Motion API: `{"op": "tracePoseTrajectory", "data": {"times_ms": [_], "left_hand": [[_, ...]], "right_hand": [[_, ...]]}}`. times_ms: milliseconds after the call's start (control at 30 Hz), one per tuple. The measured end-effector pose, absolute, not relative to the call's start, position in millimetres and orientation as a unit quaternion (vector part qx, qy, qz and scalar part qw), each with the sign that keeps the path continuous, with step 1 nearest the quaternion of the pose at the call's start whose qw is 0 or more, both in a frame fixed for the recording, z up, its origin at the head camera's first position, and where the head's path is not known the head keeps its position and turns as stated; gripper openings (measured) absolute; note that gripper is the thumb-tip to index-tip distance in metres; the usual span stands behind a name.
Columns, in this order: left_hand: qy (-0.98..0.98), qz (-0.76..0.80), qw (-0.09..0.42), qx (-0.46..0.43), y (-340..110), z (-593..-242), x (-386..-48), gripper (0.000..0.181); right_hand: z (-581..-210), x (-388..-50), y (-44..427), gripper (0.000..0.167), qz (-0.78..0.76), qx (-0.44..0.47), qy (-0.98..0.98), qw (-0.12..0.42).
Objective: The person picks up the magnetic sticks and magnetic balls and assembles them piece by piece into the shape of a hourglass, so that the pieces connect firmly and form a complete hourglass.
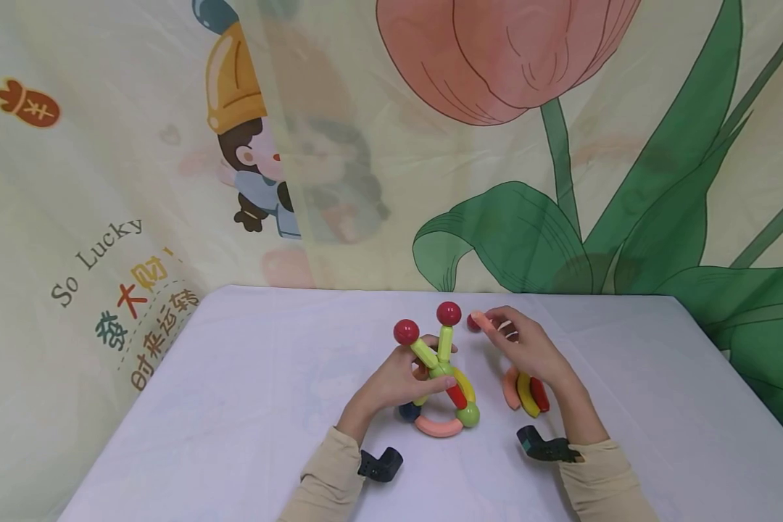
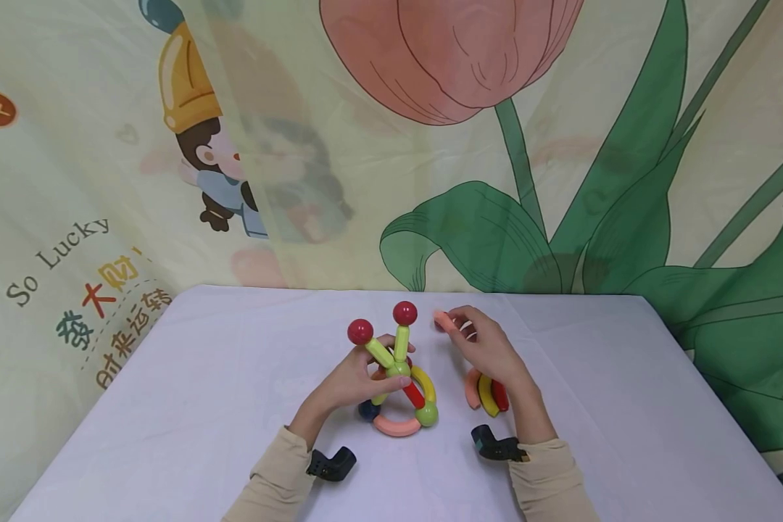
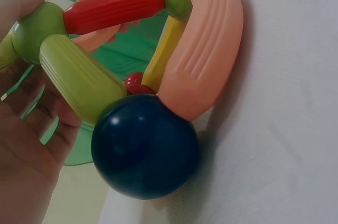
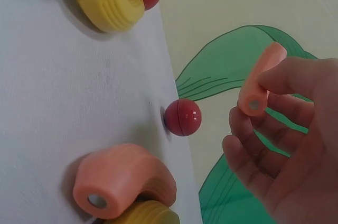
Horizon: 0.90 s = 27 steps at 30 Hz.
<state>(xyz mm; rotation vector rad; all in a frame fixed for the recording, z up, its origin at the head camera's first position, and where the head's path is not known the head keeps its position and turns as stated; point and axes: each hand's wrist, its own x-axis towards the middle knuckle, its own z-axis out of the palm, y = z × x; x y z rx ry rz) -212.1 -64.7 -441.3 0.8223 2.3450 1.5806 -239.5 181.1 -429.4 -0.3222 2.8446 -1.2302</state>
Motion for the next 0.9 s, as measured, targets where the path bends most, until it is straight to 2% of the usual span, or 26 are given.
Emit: {"op": "tracePoseTrajectory", "data": {"times_ms": [433,833,900], "left_hand": [[0.793,0.53,0.091,0.285,-64,-442,-213,0.036],[0.79,0.534,0.097,0.287,-64,-442,-212,0.041],[0.79,0.534,0.099,0.285,-64,-442,-212,0.041]], "right_hand": [[-429,-240,173,0.052,-0.414,-0.103,0.904,-0.008],[-425,-238,169,0.047,-0.46,-0.112,0.88,-0.042],[-413,-230,164,0.045,-0.471,-0.118,0.873,-0.043]]}}
